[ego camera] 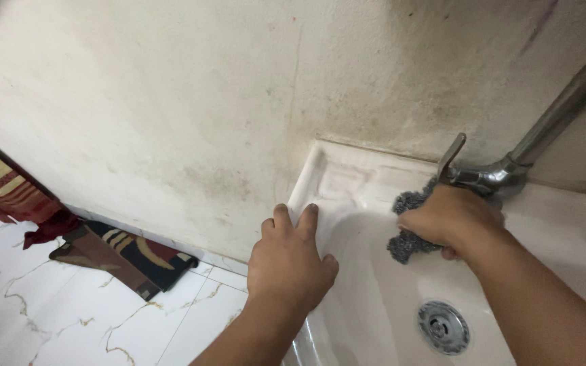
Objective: The person scrubs a white ceramic sink with a steel wool pad, focusing on the basin, rim, and faucet base. After scrubbing, the person turns on the tap and rinses their hands and the sink surface under running water.
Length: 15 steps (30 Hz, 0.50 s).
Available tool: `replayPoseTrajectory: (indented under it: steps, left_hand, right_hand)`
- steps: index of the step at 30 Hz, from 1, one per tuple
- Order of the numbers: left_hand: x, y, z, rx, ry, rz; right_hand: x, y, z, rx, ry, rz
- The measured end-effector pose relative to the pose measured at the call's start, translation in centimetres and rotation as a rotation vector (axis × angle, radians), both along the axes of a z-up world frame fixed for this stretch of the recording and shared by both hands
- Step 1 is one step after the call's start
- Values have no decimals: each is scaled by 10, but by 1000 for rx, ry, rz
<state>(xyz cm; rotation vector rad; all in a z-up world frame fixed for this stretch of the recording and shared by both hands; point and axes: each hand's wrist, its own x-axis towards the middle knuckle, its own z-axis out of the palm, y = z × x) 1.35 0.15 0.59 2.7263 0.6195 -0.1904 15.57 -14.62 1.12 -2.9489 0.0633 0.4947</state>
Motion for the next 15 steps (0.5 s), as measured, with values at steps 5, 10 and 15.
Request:
replayPoseTrajectory:
  steps: [5, 10, 15]
  left_hand:
    - [0, 0, -3, 13, -26, 11]
    - [1, 0, -2, 26, -7, 5]
    - [1, 0, -1, 27, 17, 12]
  right_hand:
    - [6, 25, 3, 22, -5, 78]
    - [-2, 53, 12, 65, 6, 128]
    - [-8, 9, 12, -14, -26, 81]
